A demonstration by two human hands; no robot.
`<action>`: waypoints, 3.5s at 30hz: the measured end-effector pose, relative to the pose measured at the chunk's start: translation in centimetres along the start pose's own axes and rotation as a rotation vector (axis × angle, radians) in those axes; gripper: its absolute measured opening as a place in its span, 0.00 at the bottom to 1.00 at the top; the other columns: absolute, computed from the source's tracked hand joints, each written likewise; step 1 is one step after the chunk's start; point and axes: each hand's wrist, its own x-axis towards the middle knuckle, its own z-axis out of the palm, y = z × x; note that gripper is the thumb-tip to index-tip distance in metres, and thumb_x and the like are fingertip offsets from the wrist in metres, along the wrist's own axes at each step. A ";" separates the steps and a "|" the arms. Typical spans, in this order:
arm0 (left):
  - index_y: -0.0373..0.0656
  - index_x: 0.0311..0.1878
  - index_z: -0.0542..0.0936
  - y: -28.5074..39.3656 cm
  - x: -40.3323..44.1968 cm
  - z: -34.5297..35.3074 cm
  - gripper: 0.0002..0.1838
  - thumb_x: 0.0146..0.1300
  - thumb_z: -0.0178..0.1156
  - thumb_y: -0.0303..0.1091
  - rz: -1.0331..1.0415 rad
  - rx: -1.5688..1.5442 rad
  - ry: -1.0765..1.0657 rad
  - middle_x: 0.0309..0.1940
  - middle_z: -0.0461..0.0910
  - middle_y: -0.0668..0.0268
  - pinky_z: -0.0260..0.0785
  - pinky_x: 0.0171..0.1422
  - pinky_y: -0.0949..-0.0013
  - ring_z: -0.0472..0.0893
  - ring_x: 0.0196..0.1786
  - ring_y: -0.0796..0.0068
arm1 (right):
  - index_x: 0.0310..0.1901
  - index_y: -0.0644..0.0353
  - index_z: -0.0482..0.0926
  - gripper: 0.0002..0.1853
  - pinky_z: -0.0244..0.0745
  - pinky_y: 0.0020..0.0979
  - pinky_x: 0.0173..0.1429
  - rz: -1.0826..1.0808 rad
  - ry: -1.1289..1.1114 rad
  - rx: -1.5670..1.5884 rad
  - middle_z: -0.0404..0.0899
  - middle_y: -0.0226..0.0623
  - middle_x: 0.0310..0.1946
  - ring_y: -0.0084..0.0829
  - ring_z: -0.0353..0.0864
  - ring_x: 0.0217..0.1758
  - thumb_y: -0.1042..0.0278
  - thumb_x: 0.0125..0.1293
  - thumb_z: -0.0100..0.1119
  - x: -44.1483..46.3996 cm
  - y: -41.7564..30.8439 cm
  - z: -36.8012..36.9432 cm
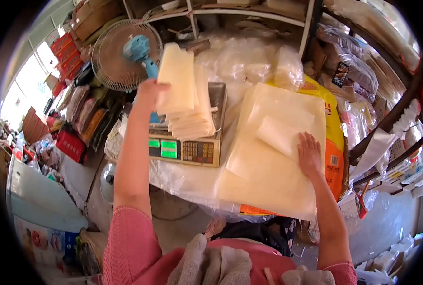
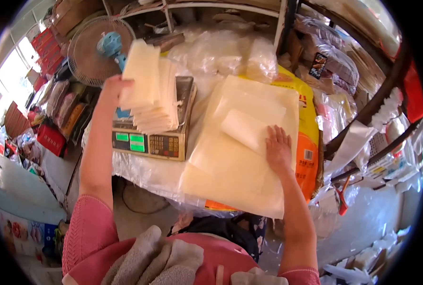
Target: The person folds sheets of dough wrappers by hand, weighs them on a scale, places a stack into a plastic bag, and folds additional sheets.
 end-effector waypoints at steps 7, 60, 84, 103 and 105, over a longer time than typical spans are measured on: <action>0.33 0.60 0.72 1.3 -1.6 -7.8 0.28 0.53 0.64 0.18 0.149 -0.236 0.149 0.50 0.79 0.56 0.76 0.52 0.65 0.82 0.46 0.64 | 0.68 0.49 0.61 0.23 0.48 0.47 0.74 -0.030 -0.007 -0.050 0.59 0.40 0.69 0.42 0.55 0.73 0.61 0.72 0.42 0.2 0.0 0.3; 0.36 0.57 0.72 -6.0 0.9 3.9 0.30 0.50 0.61 0.39 -0.385 -0.205 -0.244 0.49 0.78 0.55 0.71 0.59 0.56 0.78 0.51 0.58 | 0.68 0.55 0.60 0.26 0.41 0.45 0.76 0.097 -0.005 0.107 0.57 0.39 0.70 0.39 0.51 0.75 0.55 0.71 0.41 -0.2 0.1 -0.1; 0.30 0.56 0.72 -10.3 -12.3 25.8 0.30 0.54 0.67 0.40 -0.171 0.244 -0.409 0.46 0.79 0.56 0.71 0.53 0.67 0.79 0.47 0.66 | 0.50 0.65 0.79 0.18 0.77 0.29 0.44 0.650 0.097 0.957 0.83 0.36 0.36 0.26 0.83 0.38 0.74 0.57 0.59 -7.3 9.7 -11.2; 0.33 0.55 0.70 -4.9 -12.8 23.1 0.22 0.58 0.64 0.25 0.106 -0.244 -0.207 0.46 0.80 0.55 0.75 0.43 0.70 0.82 0.41 0.71 | 0.65 0.67 0.64 0.27 0.77 0.26 0.49 0.432 0.181 1.423 0.81 0.40 0.47 0.25 0.82 0.45 0.83 0.62 0.51 -3.9 -0.6 -15.8; 0.34 0.58 0.69 -2.4 -13.0 21.2 0.23 0.60 0.61 0.23 0.067 -0.398 -0.196 0.48 0.79 0.54 0.78 0.44 0.70 0.83 0.42 0.69 | 0.67 0.66 0.61 0.29 0.76 0.24 0.44 0.411 0.146 1.316 0.81 0.35 0.40 0.22 0.81 0.38 0.80 0.64 0.54 -2.2 -1.1 -14.1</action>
